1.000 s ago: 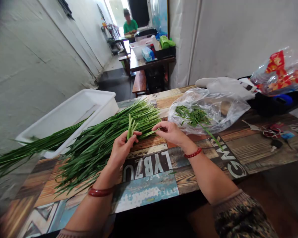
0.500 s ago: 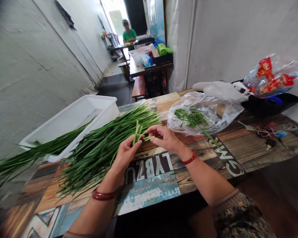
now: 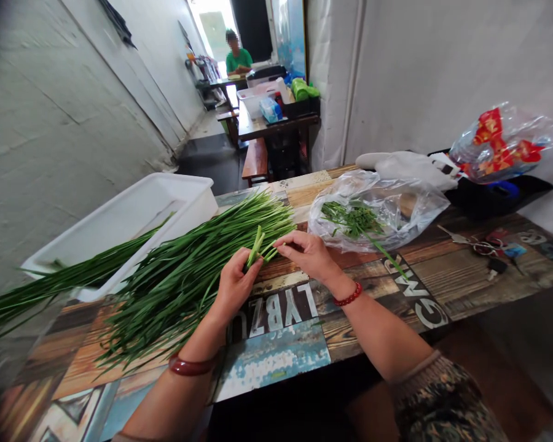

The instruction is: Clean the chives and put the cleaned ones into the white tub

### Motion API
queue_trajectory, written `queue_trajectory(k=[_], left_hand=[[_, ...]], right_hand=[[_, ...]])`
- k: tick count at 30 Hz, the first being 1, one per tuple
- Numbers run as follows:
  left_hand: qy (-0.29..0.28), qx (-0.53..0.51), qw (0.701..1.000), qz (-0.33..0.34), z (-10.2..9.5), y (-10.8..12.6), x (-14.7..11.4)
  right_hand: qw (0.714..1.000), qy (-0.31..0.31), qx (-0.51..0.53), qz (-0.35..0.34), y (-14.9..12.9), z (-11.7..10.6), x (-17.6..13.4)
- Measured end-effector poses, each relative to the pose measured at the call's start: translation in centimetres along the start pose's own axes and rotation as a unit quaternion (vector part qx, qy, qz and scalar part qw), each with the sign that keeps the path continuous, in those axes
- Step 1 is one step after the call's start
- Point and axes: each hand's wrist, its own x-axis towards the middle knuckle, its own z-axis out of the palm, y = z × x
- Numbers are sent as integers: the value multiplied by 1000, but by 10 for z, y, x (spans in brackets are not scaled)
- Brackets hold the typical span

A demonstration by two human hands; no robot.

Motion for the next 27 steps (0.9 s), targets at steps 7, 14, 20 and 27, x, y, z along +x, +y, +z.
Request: queue_trajectory(k=[7,14,20,27], left_hand=[[-80,69,993,49,0,1,-4],[34,125,991,19,-32,19,-4],[-47,204,977,-28,-29,21,-6],[-81,73,993,-55,-12,8,-3]], right_hand=[[982,23,175,68,0,-2,1],[997,29,-26,68,13,-29,10],[923,-85,-375,-4,20,-28,4],[859,-109,-499,-29,25,-25,0]])
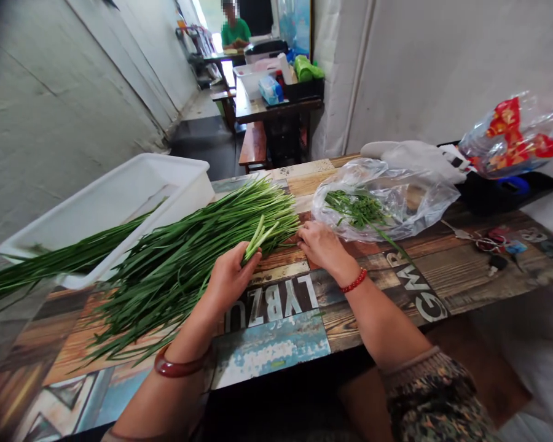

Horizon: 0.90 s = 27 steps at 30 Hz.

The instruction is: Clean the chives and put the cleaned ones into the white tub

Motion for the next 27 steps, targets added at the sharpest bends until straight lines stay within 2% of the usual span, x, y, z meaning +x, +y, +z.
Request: queue_trajectory(k=[3,6,10,15,18,20,22,25,27], left_hand=[[27,-61,998,-10,-2,-1,1],[33,-147,988,-25,-4,-1,2],[0,-223,975,3,-5,3,2],[-99,-171,979,49,0,6,1],[-98,-122,986,63,1,4,0],[-65,-131,988,39,0,2,1],[-30,-173,985,0,-2,-2,2],[8,-238,970,-40,-6,-7,3],[25,-251,966,-50,-9,-7,3]], right_hand=[[999,18,41,-6,0,-3,0],[986,22,164,-11,-5,-10,0],[948,-38,312,-49,-20,-20,-2],[913,-74,390,-87,-32,-26,-4],[879,-94,464,-60,-27,-25,-3],[861,-56,505,-14,-19,-22,0],[865,41,497,50,-10,-17,3],[902,160,389,98,0,-11,7],[936,176,299,64,3,-9,8]])
